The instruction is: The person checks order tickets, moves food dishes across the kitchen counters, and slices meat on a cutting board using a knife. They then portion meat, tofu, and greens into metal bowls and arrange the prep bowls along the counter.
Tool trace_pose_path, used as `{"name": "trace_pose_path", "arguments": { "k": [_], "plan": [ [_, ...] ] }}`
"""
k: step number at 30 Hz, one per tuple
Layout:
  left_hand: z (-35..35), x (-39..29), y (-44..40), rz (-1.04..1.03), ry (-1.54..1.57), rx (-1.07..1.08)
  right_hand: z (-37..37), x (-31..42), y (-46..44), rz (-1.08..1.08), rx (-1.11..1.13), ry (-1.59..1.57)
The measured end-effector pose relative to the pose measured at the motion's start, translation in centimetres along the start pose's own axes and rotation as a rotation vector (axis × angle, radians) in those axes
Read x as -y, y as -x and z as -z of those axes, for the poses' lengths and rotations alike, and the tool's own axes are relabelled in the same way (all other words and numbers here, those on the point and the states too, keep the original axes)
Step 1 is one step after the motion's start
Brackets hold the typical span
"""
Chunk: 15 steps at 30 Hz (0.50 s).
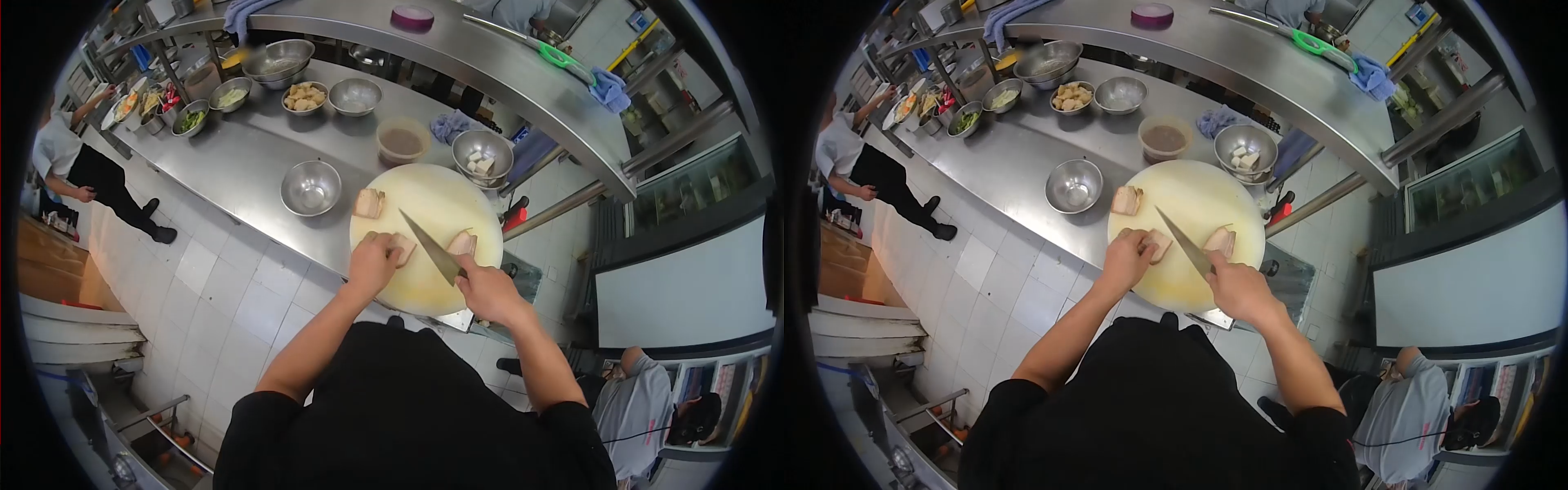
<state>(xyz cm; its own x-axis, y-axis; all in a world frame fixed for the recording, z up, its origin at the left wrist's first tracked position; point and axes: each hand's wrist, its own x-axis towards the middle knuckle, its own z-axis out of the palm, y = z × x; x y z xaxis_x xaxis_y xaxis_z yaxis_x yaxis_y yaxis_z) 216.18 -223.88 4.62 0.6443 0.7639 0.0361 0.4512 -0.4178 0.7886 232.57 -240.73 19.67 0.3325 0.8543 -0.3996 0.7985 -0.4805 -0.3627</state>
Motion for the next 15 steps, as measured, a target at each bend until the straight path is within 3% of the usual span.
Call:
{"name": "trace_pose_path", "arguments": {
  "k": [2, 4, 7, 11, 15],
  "plan": [
    [-0.9, -0.7, 1.0, -0.052, -0.108, 0.035, 0.2, 0.0, 0.8, 0.082, 0.031, 0.203],
    [-1.3, -1.1, 1.8, -0.220, -0.187, -0.233, 1.3, 0.4, 1.4, 0.141, 0.044, 0.272],
    [0.2, -4.4, 2.7, -0.103, -0.144, -0.086, 2.6, 0.6, 1.1, 0.241, 0.082, 0.439],
    [-1.4, -3.6, 2.6, -0.113, -0.173, -0.133, 3.9, 0.1, -0.2, 0.313, 0.200, 0.647],
    [-1.3, -2.6, 2.7, -0.174, -0.142, -0.110, 3.9, -0.1, -0.8, 0.347, 0.227, 0.613]
  ]
}}
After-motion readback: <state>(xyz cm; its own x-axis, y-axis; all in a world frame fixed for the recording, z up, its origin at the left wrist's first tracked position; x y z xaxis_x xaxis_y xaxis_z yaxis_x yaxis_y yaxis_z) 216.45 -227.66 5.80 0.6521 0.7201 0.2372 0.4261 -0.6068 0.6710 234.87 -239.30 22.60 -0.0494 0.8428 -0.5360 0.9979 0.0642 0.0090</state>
